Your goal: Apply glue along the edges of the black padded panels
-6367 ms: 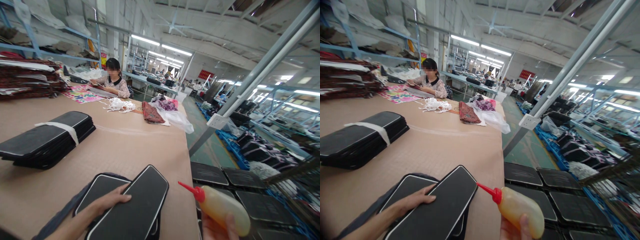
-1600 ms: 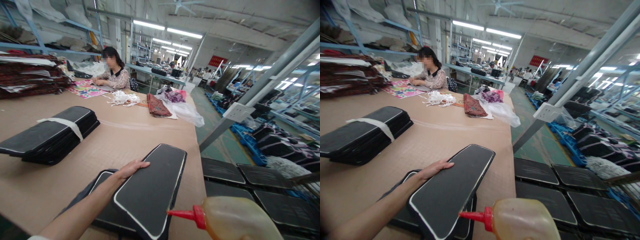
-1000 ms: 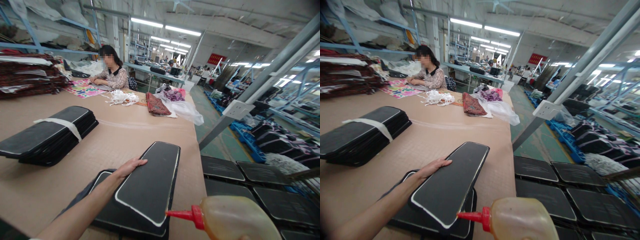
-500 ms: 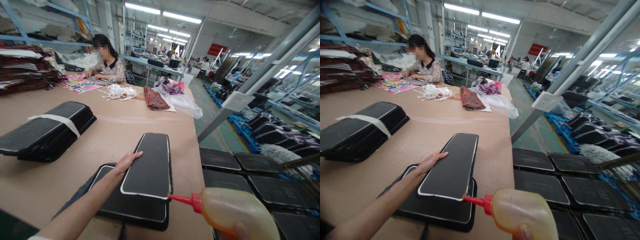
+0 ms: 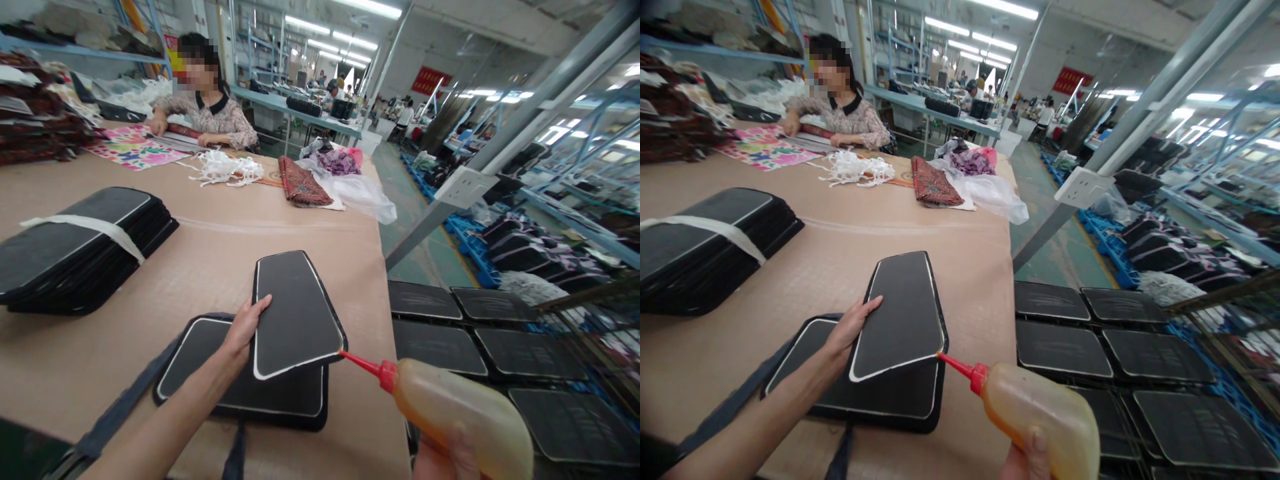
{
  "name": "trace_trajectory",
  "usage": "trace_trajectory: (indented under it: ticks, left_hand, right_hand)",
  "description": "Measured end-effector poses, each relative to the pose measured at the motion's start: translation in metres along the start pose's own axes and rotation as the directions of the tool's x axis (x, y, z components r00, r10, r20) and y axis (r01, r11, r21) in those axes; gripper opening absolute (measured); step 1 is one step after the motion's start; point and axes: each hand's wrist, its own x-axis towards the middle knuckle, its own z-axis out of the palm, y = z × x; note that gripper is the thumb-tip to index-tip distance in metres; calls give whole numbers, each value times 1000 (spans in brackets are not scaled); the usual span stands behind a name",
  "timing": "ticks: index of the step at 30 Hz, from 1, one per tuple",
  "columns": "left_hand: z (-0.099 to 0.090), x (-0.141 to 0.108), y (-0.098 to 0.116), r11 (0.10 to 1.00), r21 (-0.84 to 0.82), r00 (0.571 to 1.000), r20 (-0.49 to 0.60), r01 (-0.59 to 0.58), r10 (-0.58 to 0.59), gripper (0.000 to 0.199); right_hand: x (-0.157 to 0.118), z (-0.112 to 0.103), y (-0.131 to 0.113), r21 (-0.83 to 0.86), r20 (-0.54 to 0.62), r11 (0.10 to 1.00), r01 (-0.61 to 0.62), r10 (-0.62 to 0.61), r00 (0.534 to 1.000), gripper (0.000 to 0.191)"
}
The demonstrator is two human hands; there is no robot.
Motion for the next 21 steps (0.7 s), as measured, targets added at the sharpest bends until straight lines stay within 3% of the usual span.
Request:
trace_trajectory:
  ticks: [5,9,11,15,17,21]
  left_hand:
    - [4,-7,-7,998,-47,998,-53,-42,39,28]
    - [6,-14,-10,997,-66,995,-99,-30,23,31]
    - [6,-16,-10,997,-74,993,-116,-17,8,32]
    - [4,-16,-12,993,-119,991,-137,-21,5,31]
    - [4,-15,-13,990,-136,989,-145,-35,15,27]
    - [4,-14,-15,986,-156,988,-152,-54,29,23]
  right_hand:
    - [12,-8,9,48,-3,999,-10,11,1000,36]
    - [33,-16,9,10,143,1000,-3,2,990,39]
    - [36,-18,10,-26,172,997,74,-68,983,41]
    - [31,-12,10,-58,130,974,220,-211,969,29]
    - [26,-5,8,-62,132,973,221,-212,968,21]
    - [7,4,2,-90,119,976,201,-189,975,28]
